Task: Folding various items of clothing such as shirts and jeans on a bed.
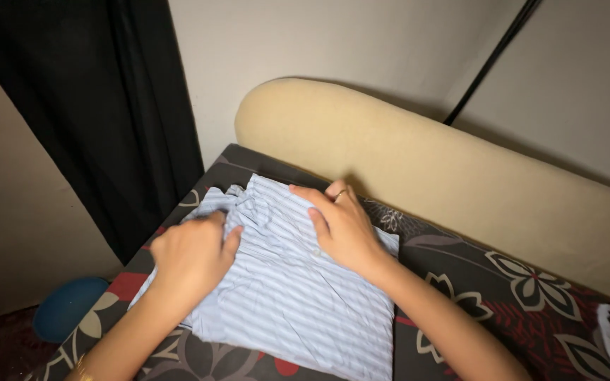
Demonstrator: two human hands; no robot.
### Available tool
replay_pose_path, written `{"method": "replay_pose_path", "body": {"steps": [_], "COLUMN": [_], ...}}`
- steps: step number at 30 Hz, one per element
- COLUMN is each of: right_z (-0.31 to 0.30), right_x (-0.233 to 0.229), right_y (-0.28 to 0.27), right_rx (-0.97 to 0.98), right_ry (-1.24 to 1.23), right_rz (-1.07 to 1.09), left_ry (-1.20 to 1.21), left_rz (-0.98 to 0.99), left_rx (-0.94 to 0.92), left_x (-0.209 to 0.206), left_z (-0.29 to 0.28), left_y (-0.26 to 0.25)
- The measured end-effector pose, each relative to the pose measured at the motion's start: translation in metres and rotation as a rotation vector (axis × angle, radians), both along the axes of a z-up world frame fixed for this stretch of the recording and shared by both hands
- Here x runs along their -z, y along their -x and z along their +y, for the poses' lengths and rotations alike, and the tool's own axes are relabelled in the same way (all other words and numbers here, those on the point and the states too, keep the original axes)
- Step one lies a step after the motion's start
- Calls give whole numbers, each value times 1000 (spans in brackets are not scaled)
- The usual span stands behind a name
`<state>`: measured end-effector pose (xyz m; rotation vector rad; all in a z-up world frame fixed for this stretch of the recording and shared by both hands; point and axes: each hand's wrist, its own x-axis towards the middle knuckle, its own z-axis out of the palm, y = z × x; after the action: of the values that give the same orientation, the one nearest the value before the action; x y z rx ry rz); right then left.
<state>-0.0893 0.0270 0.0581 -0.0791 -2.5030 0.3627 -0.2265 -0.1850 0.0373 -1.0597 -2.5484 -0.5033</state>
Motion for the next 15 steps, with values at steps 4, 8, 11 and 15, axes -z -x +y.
{"method": "replay_pose_path", "body": {"steps": [4, 8, 11, 15], "right_z": [4, 8, 5, -8], "right_x": [7, 34, 20, -18], "right_y": [8, 17, 15, -7], "right_rx": [-29, -56, -28, 24], "right_ry": [32, 13, -6, -74], "right_rz": [70, -70, -137, -71], "left_ry": [-78, 103, 184, -121], "left_rz": [-97, -102, 18, 223], "left_rx": [-51, -128, -111, 211], "left_x": [-31, -5, -9, -39], "left_z": [-24, -24, -18, -6], "left_y": [-19, -17, -21, -35]}}
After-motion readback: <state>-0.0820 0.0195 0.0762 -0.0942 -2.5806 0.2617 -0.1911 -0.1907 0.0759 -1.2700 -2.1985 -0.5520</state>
